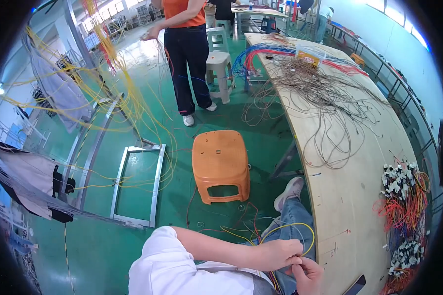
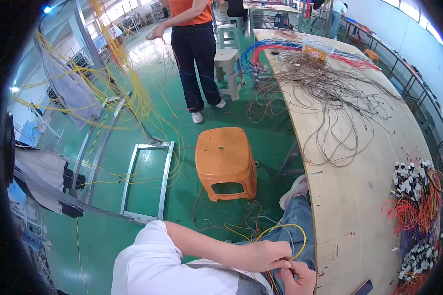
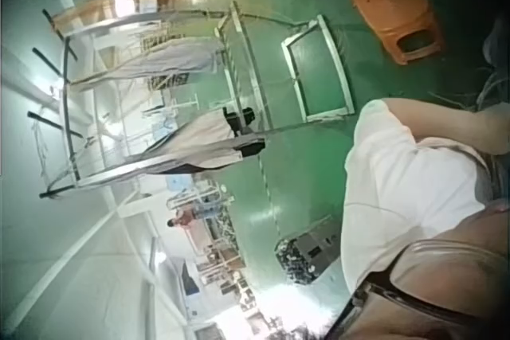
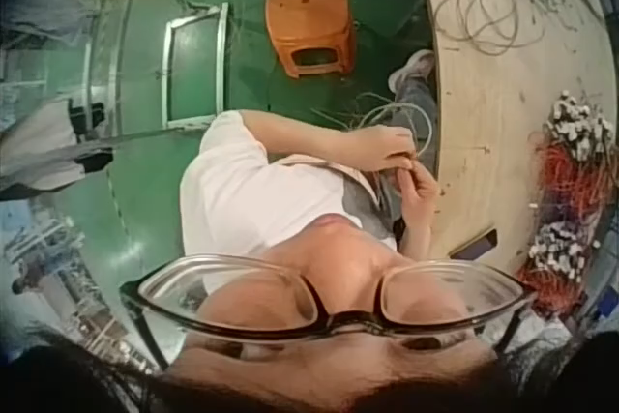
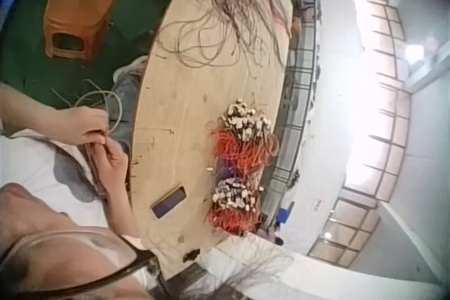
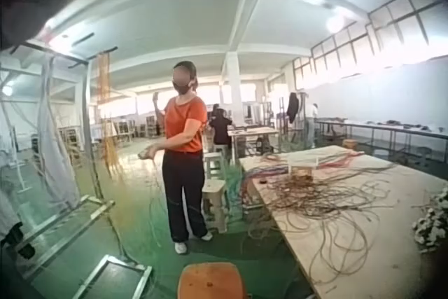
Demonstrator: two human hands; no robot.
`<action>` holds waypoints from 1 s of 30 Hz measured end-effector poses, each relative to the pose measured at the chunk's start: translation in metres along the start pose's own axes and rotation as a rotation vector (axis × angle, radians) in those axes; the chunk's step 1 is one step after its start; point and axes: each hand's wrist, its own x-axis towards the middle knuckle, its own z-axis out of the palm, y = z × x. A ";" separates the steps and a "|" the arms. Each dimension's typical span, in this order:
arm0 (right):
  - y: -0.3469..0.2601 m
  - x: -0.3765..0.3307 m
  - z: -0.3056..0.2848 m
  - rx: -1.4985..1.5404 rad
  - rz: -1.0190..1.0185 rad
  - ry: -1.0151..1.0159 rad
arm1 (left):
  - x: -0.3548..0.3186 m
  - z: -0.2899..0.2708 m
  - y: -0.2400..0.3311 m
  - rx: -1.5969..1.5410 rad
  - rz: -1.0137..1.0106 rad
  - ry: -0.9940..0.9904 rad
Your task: Apply electrical tape to secure connectors and bundle wires together on a wire harness.
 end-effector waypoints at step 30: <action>0.009 -0.056 -0.141 -1.262 -0.440 0.920 | 0.011 -0.242 0.087 1.795 0.260 0.304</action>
